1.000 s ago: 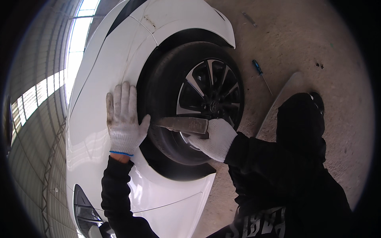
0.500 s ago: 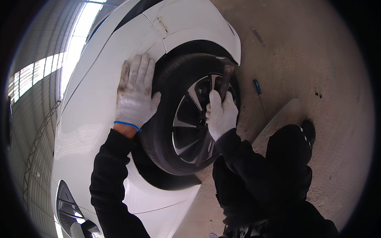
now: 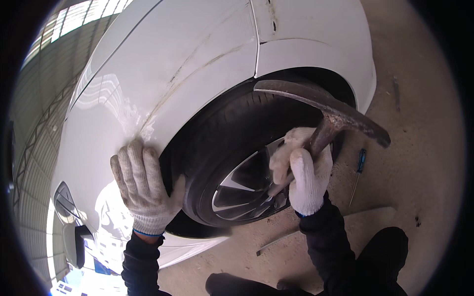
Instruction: The person uses a hammer to tap and adjust the front bumper of a white car near the wheel arch, then aligns and presses the bumper into place along the front edge. The person repeatedly checks fitment and taps the panel to seat it.
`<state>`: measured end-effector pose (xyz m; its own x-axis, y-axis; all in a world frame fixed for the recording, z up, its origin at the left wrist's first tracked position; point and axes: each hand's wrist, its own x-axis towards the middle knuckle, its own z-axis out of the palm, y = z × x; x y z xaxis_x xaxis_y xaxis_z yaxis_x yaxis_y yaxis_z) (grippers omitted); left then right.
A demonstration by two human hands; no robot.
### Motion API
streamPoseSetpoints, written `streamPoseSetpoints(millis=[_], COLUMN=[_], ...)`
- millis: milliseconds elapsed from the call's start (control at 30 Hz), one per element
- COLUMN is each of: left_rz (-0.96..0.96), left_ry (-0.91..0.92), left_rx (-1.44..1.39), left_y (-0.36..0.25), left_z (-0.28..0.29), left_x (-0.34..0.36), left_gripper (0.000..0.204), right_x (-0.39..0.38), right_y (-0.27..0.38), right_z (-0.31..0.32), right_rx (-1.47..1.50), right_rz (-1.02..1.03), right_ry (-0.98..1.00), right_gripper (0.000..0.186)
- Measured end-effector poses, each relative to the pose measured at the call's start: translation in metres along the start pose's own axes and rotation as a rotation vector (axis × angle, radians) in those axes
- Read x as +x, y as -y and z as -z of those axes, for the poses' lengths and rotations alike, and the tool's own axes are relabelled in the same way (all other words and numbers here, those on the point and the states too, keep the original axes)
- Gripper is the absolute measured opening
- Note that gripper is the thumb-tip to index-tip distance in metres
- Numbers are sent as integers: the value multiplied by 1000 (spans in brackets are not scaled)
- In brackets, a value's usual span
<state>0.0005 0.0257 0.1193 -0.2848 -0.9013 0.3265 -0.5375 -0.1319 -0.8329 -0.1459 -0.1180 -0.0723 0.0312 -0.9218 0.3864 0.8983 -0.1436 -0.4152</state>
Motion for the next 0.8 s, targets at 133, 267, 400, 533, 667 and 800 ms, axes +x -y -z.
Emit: streamPoseSetpoints(millis=[133, 267, 400, 533, 667, 800], left_rz=[318, 350, 318, 227, 308, 455], left_ry=[-216, -470, -534, -485, -566, -387], left_rx=[156, 101, -131, -76, 145, 211], left_y=[-52, -90, -117, -100, -63, -56], left_z=[-21, -67, -63, -66, -73, -47], left_x=[23, 74, 126, 108, 76, 29], left_gripper=[77, 85, 71, 71, 79, 82], right_x=[18, 11, 16, 26, 53, 52], right_y=[6, -4, -1, -3, 15, -12], right_z=[12, 21, 32, 33, 28, 9], right_rx=[72, -15, -161, -214, 29, 469], right_rz=[-246, -228, -85, 16, -276, -293], right_ry=[44, 31, 290, 424, 580, 615], right_gripper=[49, 63, 59, 49, 39, 32])
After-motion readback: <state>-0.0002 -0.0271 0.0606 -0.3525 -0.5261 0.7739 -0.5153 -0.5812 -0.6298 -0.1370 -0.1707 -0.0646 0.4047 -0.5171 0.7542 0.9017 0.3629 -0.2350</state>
